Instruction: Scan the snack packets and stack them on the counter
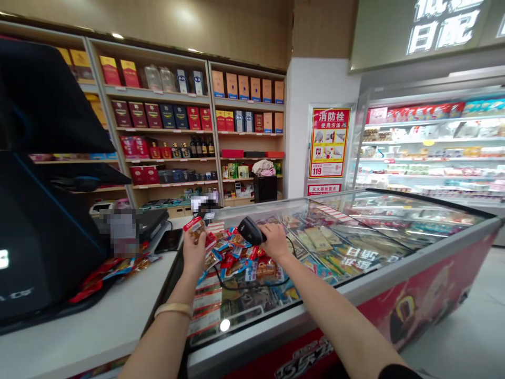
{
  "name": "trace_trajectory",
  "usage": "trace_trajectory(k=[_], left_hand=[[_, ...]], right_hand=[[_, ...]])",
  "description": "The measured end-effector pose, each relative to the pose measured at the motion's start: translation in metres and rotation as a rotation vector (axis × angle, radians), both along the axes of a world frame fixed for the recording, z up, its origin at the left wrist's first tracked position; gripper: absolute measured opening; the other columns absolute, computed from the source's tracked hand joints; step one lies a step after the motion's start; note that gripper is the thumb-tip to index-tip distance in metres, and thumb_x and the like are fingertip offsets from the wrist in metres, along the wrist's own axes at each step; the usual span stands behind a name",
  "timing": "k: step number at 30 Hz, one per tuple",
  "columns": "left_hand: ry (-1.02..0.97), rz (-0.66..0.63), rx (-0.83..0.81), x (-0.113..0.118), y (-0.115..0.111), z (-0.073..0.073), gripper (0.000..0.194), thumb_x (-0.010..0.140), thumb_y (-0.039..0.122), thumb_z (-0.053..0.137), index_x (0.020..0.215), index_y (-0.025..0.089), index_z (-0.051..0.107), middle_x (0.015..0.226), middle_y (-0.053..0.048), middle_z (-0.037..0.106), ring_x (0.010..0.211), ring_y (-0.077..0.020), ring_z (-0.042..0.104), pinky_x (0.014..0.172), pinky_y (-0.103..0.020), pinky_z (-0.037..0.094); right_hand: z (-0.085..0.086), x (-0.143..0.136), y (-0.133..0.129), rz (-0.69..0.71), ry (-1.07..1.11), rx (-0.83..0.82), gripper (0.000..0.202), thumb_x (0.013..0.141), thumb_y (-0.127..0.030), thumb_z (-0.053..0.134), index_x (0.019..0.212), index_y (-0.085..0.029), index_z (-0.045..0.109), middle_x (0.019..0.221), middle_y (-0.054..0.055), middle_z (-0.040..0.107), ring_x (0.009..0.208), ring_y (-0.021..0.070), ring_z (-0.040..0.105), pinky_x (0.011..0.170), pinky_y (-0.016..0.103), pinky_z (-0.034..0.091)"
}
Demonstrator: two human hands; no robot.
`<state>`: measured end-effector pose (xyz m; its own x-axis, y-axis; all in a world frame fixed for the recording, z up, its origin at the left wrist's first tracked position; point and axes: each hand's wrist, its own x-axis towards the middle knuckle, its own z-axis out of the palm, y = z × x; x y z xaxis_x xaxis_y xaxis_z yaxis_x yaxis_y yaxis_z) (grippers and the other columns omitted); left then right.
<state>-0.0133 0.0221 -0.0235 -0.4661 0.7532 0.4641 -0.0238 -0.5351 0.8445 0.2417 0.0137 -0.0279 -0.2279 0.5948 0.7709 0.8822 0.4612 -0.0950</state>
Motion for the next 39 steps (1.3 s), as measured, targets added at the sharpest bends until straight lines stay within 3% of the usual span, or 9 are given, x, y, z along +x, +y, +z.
trace_trajectory(k=[5, 9, 12, 20, 32, 37, 39], left_hand=[[-0.026, 0.038, -0.001, 0.004, 0.011, -0.003, 0.045, 0.069, 0.015, 0.067, 0.112, 0.021, 0.054, 0.104, -0.007, 0.068, 0.089, -0.0194, 0.070, 0.082, -0.036, 0.058], [0.083, 0.045, 0.052, 0.000, 0.013, -0.014, 0.043, 0.073, 0.018, 0.066, 0.115, 0.019, 0.057, 0.115, -0.010, 0.067, 0.102, -0.0221, 0.068, 0.093, -0.038, 0.054], [0.120, 0.067, 0.054, -0.002, 0.015, -0.019, 0.048, 0.073, 0.020, 0.067, 0.121, 0.018, 0.056, 0.119, -0.012, 0.066, 0.106, -0.0233, 0.067, 0.097, -0.039, 0.052], [0.253, 0.136, -0.013, 0.003, 0.017, -0.027, 0.046, 0.073, 0.027, 0.069, 0.117, 0.015, 0.064, 0.117, -0.012, 0.069, 0.105, -0.0265, 0.067, 0.100, -0.043, 0.050], [0.234, 0.046, -0.015, 0.008, 0.011, -0.029, 0.045, 0.074, 0.025, 0.069, 0.118, 0.015, 0.064, 0.116, -0.011, 0.070, 0.101, -0.0246, 0.069, 0.097, -0.040, 0.052], [0.141, 0.106, -0.126, 0.007, 0.012, -0.030, 0.058, 0.075, 0.023, 0.071, 0.130, 0.016, 0.056, 0.110, -0.011, 0.069, 0.096, -0.0233, 0.069, 0.091, -0.039, 0.055], [0.193, 0.146, -0.186, 0.005, 0.013, -0.031, 0.058, 0.075, 0.022, 0.071, 0.131, 0.016, 0.056, 0.106, -0.011, 0.068, 0.097, -0.0245, 0.067, 0.093, -0.041, 0.053]], right_hand=[[-0.003, -0.015, 0.023, 0.100, 0.194, 0.007, 0.042, 0.070, -0.023, 0.066, 0.111, -0.018, 0.065, 0.097, 0.008, 0.072, 0.087, 0.0242, 0.064, 0.079, 0.033, 0.047], [-0.011, -0.024, 0.027, 0.251, 0.283, 0.048, 0.032, 0.070, -0.022, 0.063, 0.102, -0.019, 0.067, 0.099, 0.009, 0.072, 0.091, 0.0240, 0.065, 0.082, 0.033, 0.050], [-0.010, -0.025, 0.024, 0.303, 0.281, -0.002, 0.024, 0.074, -0.023, 0.061, 0.096, -0.019, 0.068, 0.092, 0.008, 0.072, 0.088, 0.0240, 0.066, 0.081, 0.034, 0.050], [-0.005, -0.030, 0.016, 0.393, 0.413, -0.217, 0.031, 0.072, -0.024, 0.065, 0.103, -0.022, 0.069, 0.099, 0.004, 0.073, 0.092, 0.0242, 0.066, 0.084, 0.034, 0.051], [-0.002, -0.033, 0.008, 0.381, 0.342, -0.240, 0.031, 0.072, -0.027, 0.068, 0.103, -0.022, 0.070, 0.098, 0.005, 0.073, 0.089, 0.0238, 0.066, 0.081, 0.033, 0.050], [-0.011, -0.032, 0.008, 0.331, 0.347, -0.110, 0.035, 0.072, -0.026, 0.064, 0.107, -0.021, 0.068, 0.102, 0.008, 0.072, 0.093, 0.0253, 0.066, 0.083, 0.035, 0.050], [-0.015, -0.031, 0.008, 0.277, 0.325, -0.067, 0.035, 0.072, -0.026, 0.062, 0.106, -0.019, 0.068, 0.100, 0.009, 0.072, 0.092, 0.0259, 0.066, 0.083, 0.037, 0.050]])
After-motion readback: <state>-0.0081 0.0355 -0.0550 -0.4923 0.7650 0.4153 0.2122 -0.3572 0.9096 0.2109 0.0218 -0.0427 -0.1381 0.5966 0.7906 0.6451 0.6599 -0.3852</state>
